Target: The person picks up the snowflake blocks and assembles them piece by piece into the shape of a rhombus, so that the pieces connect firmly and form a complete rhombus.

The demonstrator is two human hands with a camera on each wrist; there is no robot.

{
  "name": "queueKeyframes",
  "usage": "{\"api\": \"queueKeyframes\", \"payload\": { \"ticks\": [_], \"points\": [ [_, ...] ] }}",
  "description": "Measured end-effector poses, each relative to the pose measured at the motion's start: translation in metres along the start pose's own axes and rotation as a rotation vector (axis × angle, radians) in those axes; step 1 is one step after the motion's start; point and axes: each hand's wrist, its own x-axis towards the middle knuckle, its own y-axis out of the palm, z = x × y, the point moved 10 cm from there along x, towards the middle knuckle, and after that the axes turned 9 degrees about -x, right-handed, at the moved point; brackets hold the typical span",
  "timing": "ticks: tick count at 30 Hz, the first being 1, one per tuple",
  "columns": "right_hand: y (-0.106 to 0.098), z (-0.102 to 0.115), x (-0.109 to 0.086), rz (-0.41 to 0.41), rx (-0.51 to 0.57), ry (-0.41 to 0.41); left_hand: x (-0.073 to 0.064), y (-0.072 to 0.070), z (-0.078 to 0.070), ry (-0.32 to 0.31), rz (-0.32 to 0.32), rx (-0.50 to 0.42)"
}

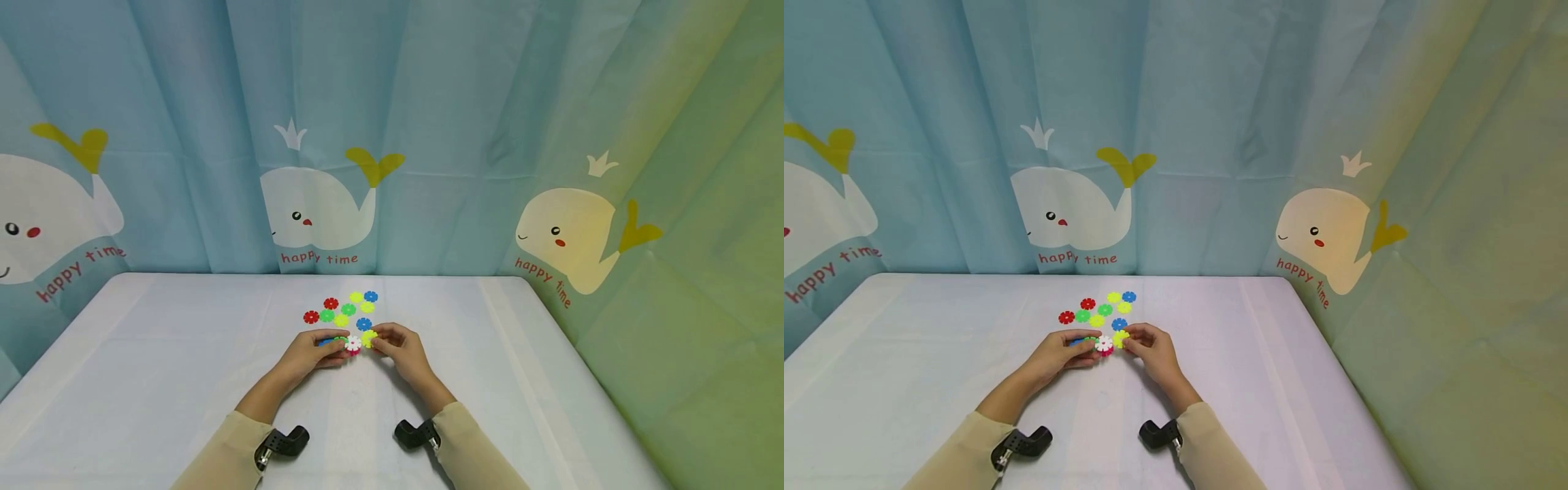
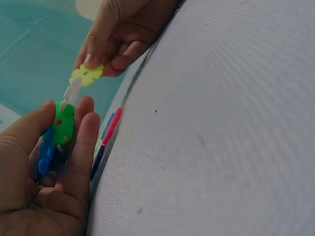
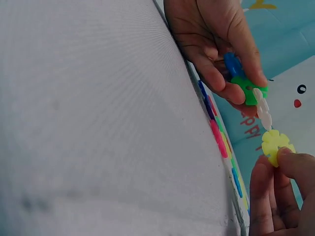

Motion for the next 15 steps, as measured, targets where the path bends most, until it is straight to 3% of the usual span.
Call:
{"api": "queueKeyframes", "payload": {
  "ticks": [8,15],
  "points": [
    [0.0001,0.0040,-0.0030,-0.003,-0.014,-0.040,-0.0006,-0.0011,0.0000,-0.009,-0.021,-0.009],
    [0.0020,0.0033,-0.0029,0.016,0.003,-0.027,-0.0019,-0.0024,-0.0010,-0.010,-0.043,-0.001]
  ]
}}
